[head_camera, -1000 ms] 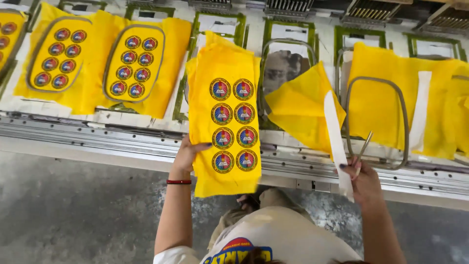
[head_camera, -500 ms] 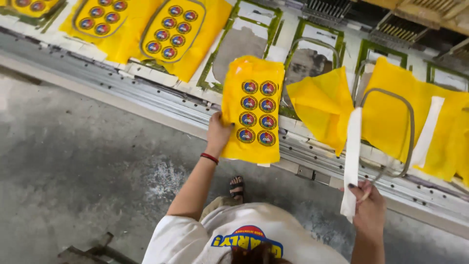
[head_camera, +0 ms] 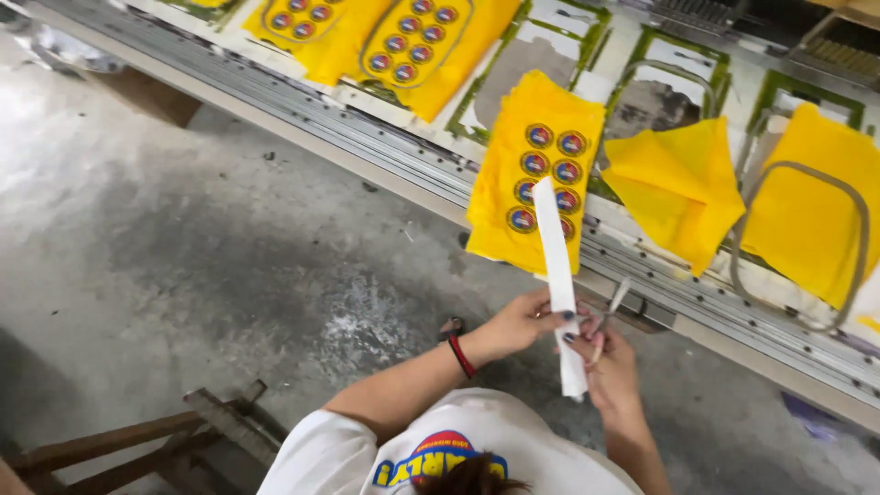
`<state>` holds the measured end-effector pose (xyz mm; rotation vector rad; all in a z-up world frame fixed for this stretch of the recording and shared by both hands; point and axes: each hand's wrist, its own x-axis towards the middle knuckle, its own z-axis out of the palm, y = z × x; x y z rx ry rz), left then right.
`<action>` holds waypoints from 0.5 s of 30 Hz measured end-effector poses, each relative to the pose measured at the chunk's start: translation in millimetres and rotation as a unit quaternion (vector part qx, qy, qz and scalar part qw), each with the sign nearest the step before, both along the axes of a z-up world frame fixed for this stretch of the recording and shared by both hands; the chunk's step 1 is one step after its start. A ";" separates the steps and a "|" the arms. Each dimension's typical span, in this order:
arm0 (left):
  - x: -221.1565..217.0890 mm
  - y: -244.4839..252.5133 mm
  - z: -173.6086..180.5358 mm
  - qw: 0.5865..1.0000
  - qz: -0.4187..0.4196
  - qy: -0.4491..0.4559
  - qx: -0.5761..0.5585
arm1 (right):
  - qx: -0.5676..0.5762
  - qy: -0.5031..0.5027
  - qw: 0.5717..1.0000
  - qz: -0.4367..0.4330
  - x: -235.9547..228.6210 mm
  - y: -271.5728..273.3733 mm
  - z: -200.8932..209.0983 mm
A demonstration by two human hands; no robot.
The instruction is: Trimming excess fabric from embroidered patches and removing them from the embroidery machine hoops.
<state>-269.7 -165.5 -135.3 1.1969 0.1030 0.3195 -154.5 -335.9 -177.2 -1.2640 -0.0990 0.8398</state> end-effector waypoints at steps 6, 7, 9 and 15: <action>-84.8 65.4 33.6 0.952 0.233 0.171 -0.102 | -0.029 -0.068 0.991 0.110 -59.3 88.5 19.9; -100.1 83.6 30.8 0.952 0.233 0.170 -0.101 | -0.028 -0.069 0.991 0.109 -66.3 99.8 20.3; -130.9 127.3 24.2 0.930 0.285 0.202 -0.118 | -0.047 -0.073 0.984 0.157 -80.0 130.4 19.6; -234.2 247.8 23.1 0.886 0.372 0.230 -0.153 | -0.119 -0.125 0.946 0.273 -126.3 255.3 33.9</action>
